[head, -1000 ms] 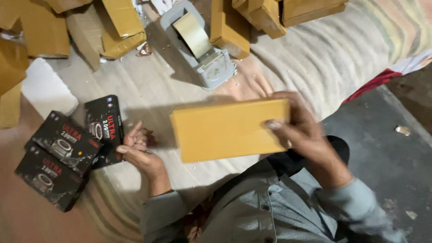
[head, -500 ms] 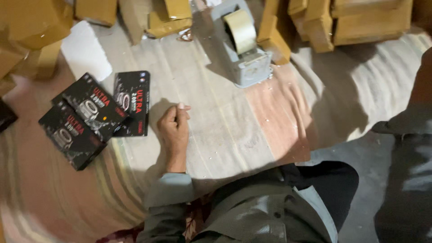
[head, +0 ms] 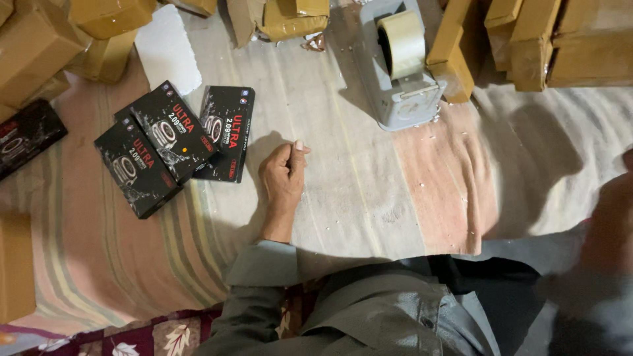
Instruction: The person unpacks smartwatch boxes, removes the watch, strap, and charger, then repacks them into a cardboard shipping box and seals it with tape. This process is repeated for multiple units.
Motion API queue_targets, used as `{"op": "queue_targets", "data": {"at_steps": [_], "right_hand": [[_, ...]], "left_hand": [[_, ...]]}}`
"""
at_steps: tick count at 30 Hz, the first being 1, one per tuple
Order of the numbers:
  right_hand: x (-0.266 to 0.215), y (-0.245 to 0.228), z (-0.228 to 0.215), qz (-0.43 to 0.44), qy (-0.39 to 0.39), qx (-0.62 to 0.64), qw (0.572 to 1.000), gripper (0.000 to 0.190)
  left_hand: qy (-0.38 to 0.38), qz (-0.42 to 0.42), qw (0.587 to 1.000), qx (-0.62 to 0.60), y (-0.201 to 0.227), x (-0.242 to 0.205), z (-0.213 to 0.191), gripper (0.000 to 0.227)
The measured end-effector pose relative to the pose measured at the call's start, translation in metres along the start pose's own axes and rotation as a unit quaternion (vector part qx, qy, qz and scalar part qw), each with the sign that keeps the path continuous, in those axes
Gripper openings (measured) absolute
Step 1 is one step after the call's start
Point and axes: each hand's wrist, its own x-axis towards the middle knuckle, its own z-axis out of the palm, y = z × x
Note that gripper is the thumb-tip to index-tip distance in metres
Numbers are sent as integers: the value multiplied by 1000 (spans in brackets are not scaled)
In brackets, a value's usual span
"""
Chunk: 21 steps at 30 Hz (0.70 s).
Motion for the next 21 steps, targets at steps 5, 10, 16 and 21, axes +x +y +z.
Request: {"op": "queue_targets", "data": {"at_steps": [5,10,16,21], "right_hand": [[-137,-7,58,-35,-292,81,952,39],[-198,-43,130,-117,-575,10,809,37],[-201,-58,200,-27,-576,93,812,38],[-201,-48,215,-43,-535,31,843,39]], "left_hand": [[5,-3,1000,0,-4,-1,0,32],[22,34,999,-3,-11,-4,2,33],[0,-34,999,-18,-7,0,1,37],[-5,14,997,-70,2,17,13,37]]}}
